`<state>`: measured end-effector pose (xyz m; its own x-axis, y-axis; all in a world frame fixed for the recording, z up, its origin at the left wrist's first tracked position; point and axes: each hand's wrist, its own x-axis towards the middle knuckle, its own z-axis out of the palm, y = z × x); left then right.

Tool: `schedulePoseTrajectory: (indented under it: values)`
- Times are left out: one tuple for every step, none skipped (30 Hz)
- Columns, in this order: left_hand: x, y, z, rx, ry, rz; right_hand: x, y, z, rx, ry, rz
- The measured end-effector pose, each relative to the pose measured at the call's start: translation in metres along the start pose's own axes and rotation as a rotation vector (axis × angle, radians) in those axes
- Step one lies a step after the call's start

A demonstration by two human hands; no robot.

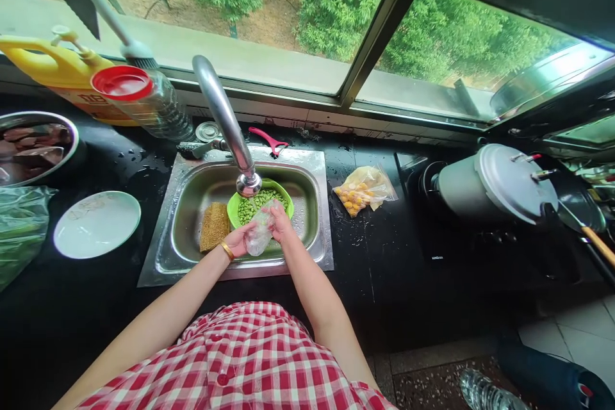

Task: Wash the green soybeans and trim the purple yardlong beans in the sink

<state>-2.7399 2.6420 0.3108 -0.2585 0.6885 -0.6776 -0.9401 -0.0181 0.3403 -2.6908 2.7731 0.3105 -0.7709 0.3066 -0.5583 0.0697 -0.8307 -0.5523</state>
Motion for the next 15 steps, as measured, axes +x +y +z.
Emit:
schedulePoseTrajectory:
  values:
    - [0.001,0.003,-0.002,-0.017,0.02,0.028,0.002,0.0,0.0,-0.043,0.03,0.014]
    - [0.002,0.006,-0.003,-0.037,0.033,0.038,0.004,0.001,-0.001,-0.082,0.056,0.032]
    - [0.002,0.008,-0.004,-0.055,0.037,0.036,0.004,0.001,-0.001,-0.114,0.074,0.051]
    - [0.002,0.01,-0.003,-0.07,0.034,0.034,0.004,0.003,-0.001,-0.138,0.08,0.069]
    - [0.002,0.01,-0.002,-0.083,0.03,0.033,0.003,0.005,0.0,-0.156,0.079,0.085]
    - [0.001,0.01,-0.001,-0.095,0.026,0.031,0.001,0.006,0.0,-0.166,0.075,0.096]
    - [0.001,0.009,0.001,-0.106,0.024,0.031,-0.002,0.008,0.001,-0.169,0.068,0.105]
    - [0.002,0.007,0.003,-0.113,0.028,0.03,-0.005,0.01,0.001,-0.168,0.059,0.115]
    - [0.002,0.005,0.004,-0.113,0.042,0.026,-0.007,0.011,0.002,-0.171,0.041,0.129]
    - [0.004,0.003,0.005,-0.112,0.067,0.022,-0.01,0.012,0.002,-0.184,0.01,0.144]
    - [0.005,0.002,0.005,-0.112,0.099,0.019,-0.013,0.012,0.002,-0.208,-0.03,0.149]
    - [0.007,0.0,0.005,-0.114,0.134,0.016,-0.015,0.012,0.003,-0.242,-0.066,0.138]
    - [0.009,0.0,0.004,-0.119,0.165,0.013,-0.016,0.012,0.003,-0.278,-0.08,0.115]
    - [0.01,-0.001,0.003,-0.125,0.184,0.008,-0.017,0.012,0.003,-0.3,-0.064,0.084]
    - [0.011,-0.001,0.002,-0.129,0.184,0.0,-0.016,0.011,0.003,-0.295,-0.016,0.051]
